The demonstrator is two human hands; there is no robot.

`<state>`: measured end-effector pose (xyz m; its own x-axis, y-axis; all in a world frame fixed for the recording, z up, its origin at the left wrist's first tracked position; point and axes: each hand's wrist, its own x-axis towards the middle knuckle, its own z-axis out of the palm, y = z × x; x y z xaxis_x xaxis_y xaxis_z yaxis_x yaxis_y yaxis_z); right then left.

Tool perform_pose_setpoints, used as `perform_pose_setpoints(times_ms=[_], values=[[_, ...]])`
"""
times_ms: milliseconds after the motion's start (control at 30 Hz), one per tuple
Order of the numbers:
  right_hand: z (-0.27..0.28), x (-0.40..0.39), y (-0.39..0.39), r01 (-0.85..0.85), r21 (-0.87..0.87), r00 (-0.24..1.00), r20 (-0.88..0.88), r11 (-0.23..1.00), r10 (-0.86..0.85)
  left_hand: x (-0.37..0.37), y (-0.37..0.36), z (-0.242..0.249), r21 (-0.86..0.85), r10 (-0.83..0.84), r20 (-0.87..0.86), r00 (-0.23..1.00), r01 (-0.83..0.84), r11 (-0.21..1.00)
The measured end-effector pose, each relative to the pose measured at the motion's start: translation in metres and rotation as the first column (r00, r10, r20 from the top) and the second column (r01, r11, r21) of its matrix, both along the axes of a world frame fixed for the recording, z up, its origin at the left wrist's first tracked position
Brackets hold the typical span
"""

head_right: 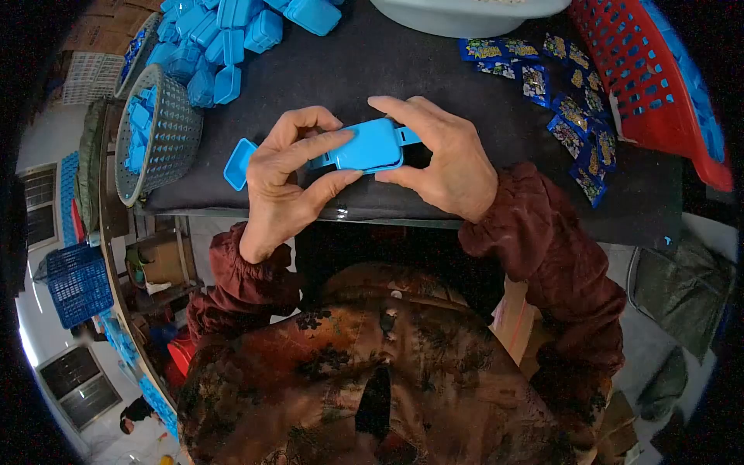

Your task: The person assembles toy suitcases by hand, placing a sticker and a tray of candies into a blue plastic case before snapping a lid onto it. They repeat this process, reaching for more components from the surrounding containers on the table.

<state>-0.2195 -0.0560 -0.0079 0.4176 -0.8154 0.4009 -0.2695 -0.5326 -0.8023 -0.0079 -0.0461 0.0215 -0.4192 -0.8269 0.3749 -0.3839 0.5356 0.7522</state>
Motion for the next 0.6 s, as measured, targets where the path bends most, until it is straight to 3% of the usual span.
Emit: perform_pose_setpoints(times_ms=[367, 467, 533, 600], values=[[-0.006, 0.002, -0.001, 0.021, -0.017, 0.999, 0.028, 1.000, -0.020, 0.005, -0.011, -0.007, 0.104, -0.113, -0.118, 0.987, 0.126, 0.987], [-0.001, 0.001, 0.000, 0.016, 0.001, 1.000, 0.014, 1.000, -0.016, 0.006, -0.012, -0.004, 0.062, -0.144, -0.092, 0.985, 0.150, 0.987], [-0.002, -0.002, 0.000, -0.013, -0.013, 1.000, -0.016, 1.000, 0.013, 0.004, -0.008, 0.000, -0.024, -0.120, 0.052, 0.991, 0.122, 0.992], [-0.003, -0.003, 0.001, -0.048, -0.027, 0.998, -0.047, 0.998, 0.047, 0.003, -0.004, 0.000, -0.075, -0.116, 0.090, 0.989, 0.122, 0.990]])
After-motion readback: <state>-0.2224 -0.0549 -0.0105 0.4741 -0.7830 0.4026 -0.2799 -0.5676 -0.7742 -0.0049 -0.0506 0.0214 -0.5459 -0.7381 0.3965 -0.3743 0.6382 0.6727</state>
